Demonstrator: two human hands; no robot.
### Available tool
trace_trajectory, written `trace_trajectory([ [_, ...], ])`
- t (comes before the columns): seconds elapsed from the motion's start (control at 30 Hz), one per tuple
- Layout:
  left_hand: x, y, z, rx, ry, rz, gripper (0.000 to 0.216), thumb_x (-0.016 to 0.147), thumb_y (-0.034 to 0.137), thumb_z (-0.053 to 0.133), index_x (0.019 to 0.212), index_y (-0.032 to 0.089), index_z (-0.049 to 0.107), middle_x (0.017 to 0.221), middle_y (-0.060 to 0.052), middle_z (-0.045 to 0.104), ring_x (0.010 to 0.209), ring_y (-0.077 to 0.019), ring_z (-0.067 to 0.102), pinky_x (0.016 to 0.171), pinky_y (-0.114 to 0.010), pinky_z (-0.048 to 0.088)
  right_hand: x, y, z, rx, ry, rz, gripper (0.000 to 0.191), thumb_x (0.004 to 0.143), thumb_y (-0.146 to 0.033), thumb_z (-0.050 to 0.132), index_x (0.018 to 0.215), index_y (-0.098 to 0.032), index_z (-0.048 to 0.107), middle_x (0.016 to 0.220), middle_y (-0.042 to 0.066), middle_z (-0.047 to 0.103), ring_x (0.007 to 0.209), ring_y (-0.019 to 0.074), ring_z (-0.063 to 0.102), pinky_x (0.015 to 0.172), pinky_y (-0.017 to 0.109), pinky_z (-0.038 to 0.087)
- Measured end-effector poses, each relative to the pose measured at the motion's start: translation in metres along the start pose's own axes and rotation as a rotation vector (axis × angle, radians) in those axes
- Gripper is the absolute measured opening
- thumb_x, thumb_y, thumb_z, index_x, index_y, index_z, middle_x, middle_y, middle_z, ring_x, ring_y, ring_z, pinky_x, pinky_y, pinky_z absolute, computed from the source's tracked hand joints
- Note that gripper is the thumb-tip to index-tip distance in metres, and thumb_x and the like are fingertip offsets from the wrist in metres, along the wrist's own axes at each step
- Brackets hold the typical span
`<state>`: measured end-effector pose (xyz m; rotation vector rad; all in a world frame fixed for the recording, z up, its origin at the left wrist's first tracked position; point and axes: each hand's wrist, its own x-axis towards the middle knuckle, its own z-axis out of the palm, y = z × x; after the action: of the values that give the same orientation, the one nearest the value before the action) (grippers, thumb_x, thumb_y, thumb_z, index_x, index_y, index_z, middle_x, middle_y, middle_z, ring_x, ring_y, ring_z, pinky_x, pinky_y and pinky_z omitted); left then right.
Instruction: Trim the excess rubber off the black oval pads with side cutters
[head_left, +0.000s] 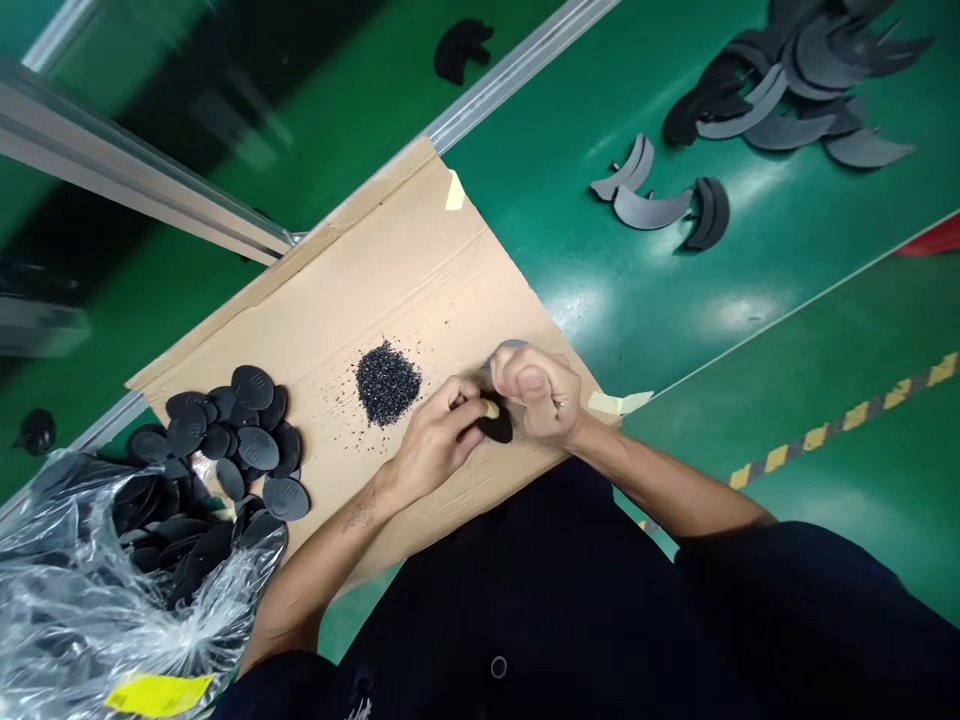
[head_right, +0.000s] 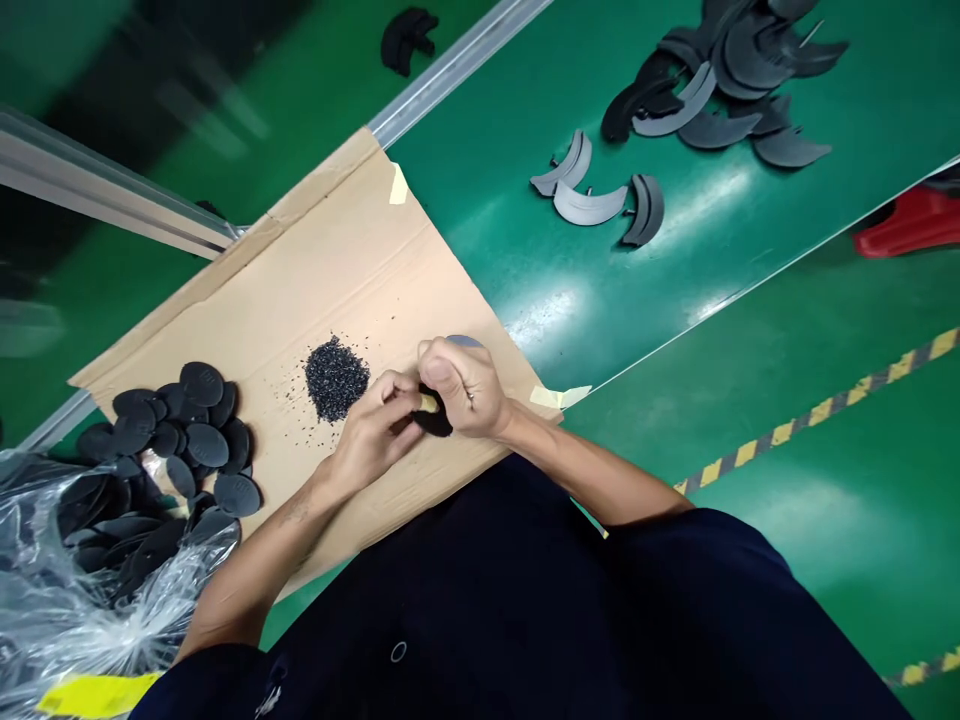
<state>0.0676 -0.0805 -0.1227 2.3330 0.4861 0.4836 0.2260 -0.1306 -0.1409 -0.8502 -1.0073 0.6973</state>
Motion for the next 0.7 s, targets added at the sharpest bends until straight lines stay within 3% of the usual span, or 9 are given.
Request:
trace_trajectory([
  [0.1,-0.014,0.001,-0.003,0.116,-0.007,0.052,0.016,0.098,0.008,0.052,0.101,0.021,0.062,0.098,-0.004,0.059,0.083,-0.0131,0.056,0.070,-0.024,0.047,0.006,-0.006,0.002,0.001,0.061,0.109,0.049,0.104,-0.057,0.048,0.069,-0.023,0.044,0.059,-0.005,0.037,0.050,0.0100,0.035,0.049,0.027,0.029],
  [0.2,-0.024,0.002,-0.009,0.302,-0.077,0.023,0.029,0.095,0.003,0.045,0.103,0.020,0.066,0.114,-0.007,0.064,0.093,-0.0176,0.057,0.078,-0.031,0.048,0.015,-0.011,0.003,0.115,0.200,0.251,0.053,0.098,-0.065,0.054,0.069,-0.023,0.041,0.058,-0.007,0.035,0.047,0.0084,0.031,0.046,0.025,0.030],
  [0.3,-0.023,0.003,-0.016,0.303,-0.117,0.008,0.030,0.094,0.005,0.045,0.103,0.020,0.069,0.121,-0.008,0.066,0.102,-0.0205,0.059,0.085,-0.035,0.050,0.022,-0.015,0.003,0.226,0.280,0.326,0.055,0.093,-0.068,0.061,0.069,-0.023,0.040,0.056,-0.009,0.032,0.044,0.0072,0.027,0.044,0.023,0.031],
  [0.5,0.018,-0.003,-0.005,0.239,0.057,0.097,0.019,0.103,0.019,0.051,0.114,0.018,0.066,0.125,-0.012,0.067,0.114,-0.0240,0.060,0.095,-0.039,0.052,0.031,-0.030,-0.003,0.231,0.272,0.254,0.054,0.094,-0.064,0.062,0.068,-0.023,0.039,0.057,-0.008,0.030,0.044,0.0076,0.027,0.042,0.024,0.029],
  [0.6,0.041,-0.004,0.005,0.315,-0.016,0.090,0.025,0.099,0.019,0.058,0.124,0.018,0.062,0.132,-0.013,0.064,0.119,-0.0274,0.057,0.092,-0.040,0.050,0.035,-0.039,-0.011,0.152,0.300,0.192,0.051,0.095,-0.062,0.062,0.068,-0.024,0.039,0.057,-0.007,0.029,0.044,0.0090,0.025,0.042,0.027,0.027],
  [0.7,0.053,-0.004,0.007,0.376,-0.148,0.058,0.029,0.094,0.017,0.066,0.122,0.018,0.062,0.121,-0.011,0.066,0.112,-0.0274,0.056,0.085,-0.038,0.047,0.036,-0.044,-0.019,0.107,0.314,0.154,0.049,0.096,-0.059,0.061,0.068,-0.024,0.040,0.057,-0.007,0.029,0.043,0.0096,0.023,0.043,0.028,0.024],
])
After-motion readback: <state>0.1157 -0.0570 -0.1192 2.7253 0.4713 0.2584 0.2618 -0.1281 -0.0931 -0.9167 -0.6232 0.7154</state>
